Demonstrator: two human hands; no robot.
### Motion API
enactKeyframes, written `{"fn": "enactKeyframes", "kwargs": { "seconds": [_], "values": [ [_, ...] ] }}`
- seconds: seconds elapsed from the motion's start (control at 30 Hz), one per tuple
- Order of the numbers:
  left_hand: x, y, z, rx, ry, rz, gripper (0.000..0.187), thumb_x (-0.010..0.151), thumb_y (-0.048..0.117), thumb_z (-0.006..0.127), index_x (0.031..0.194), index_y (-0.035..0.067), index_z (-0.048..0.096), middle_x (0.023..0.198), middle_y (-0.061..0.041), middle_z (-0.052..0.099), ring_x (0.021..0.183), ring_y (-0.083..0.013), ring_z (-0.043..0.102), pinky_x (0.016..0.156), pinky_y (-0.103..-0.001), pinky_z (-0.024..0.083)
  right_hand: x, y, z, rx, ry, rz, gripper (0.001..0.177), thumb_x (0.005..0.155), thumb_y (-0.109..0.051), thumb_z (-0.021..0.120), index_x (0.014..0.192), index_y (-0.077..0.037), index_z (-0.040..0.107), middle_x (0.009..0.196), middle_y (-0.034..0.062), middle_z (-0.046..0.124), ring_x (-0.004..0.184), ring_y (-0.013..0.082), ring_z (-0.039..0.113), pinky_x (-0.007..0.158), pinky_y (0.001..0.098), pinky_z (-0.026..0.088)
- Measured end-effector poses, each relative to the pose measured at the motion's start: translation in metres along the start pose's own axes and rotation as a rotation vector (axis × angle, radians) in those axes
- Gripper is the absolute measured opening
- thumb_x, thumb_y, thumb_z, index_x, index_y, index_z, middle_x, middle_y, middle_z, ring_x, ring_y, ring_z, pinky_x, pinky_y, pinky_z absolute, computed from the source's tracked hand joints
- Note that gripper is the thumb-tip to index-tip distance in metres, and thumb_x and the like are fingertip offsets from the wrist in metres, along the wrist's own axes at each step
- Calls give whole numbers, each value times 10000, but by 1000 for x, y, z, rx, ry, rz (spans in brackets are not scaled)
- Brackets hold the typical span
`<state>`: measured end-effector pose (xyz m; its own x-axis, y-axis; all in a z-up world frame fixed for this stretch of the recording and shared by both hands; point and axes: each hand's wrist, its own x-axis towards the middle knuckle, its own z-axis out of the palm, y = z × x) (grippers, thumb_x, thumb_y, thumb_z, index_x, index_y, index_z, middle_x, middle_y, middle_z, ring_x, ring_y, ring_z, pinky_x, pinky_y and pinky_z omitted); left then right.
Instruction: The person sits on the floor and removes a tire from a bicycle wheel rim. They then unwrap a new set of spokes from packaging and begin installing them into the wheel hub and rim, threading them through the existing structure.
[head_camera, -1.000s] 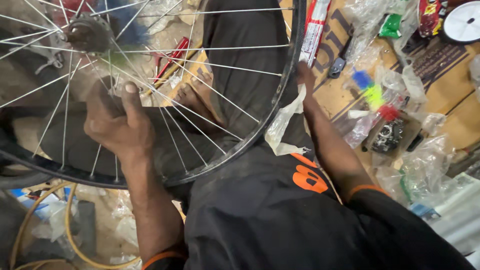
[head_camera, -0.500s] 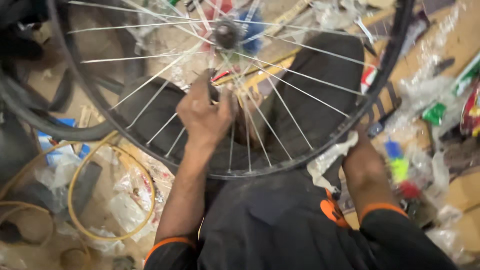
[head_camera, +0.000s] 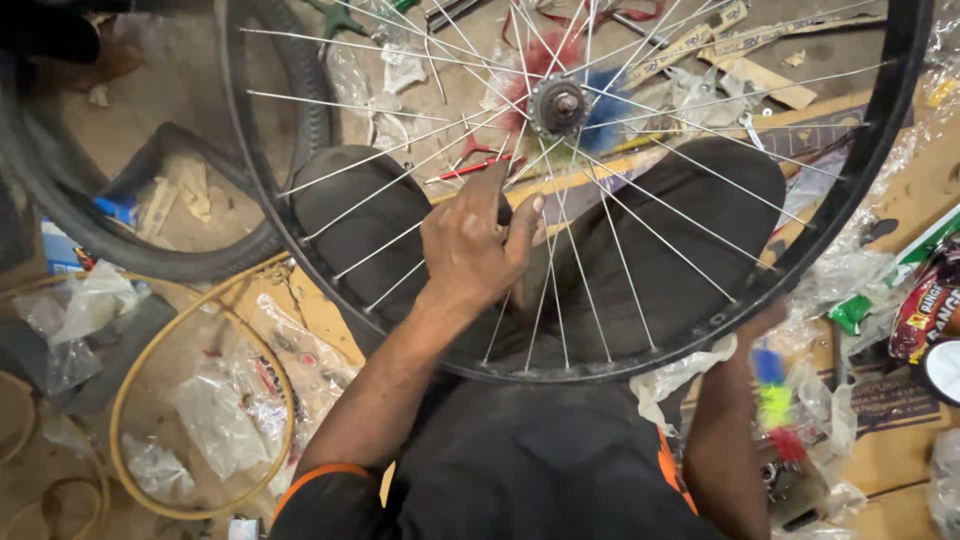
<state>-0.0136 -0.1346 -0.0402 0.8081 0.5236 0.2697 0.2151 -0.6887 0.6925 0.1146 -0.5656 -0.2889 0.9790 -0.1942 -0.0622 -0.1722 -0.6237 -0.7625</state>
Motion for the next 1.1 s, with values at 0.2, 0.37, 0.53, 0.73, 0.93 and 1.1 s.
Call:
{"fn": "enactKeyframes", "kwargs": {
  "seconds": [0.2,0.37,0.53,0.73,0.93,1.1],
  "values": [
    [12,0,-23,-301,-202,-302,443,901,365,751,1155,5,710,903,-148,745,782,-257,720,711,-363,550,10,-104,-34,602,-77,109,89,1013,13,602,1056,-1,678,872,44,698,658,113,632,567,255,494],
    [17,4,-29,-490,-192,-493,320,903,231,745,1087,-29,712,815,-91,712,659,-135,615,598,-319,499,-3,-168,-77,-87,-99,-510,151,1106,11,613,1016,105,690,780,112,650,683,139,583,647,253,439],
    [23,0,-35,-606,-51,-328,272,995,143,757,1162,-64,702,959,-30,695,860,-86,623,767,-252,524,-17,-196,-93,599,-148,-69,188,1029,-7,615,1168,85,702,849,68,672,611,87,536,556,228,406],
    [26,7,-46,-724,30,-313,298,1011,128,733,1212,-81,666,1027,-36,706,926,-101,657,844,-262,541,-36,-235,-88,762,-209,131,177,1002,-32,634,1127,58,721,803,50,675,568,77,541,518,226,408],
    [22,19,-47,-643,0,-330,309,983,204,734,1177,-34,702,949,-54,714,843,-105,646,765,-266,543,-80,-260,1,306,-760,-168,182,957,-135,708,1093,-27,762,767,44,676,602,76,570,525,235,460],
    [23,25,-39,-777,1,-312,382,953,261,760,1190,-29,683,1016,-57,757,909,-94,707,812,-270,592,-95,-285,87,294,-700,-361,196,1018,-134,668,1129,15,730,799,49,720,660,92,619,568,268,505]
  ]
}}
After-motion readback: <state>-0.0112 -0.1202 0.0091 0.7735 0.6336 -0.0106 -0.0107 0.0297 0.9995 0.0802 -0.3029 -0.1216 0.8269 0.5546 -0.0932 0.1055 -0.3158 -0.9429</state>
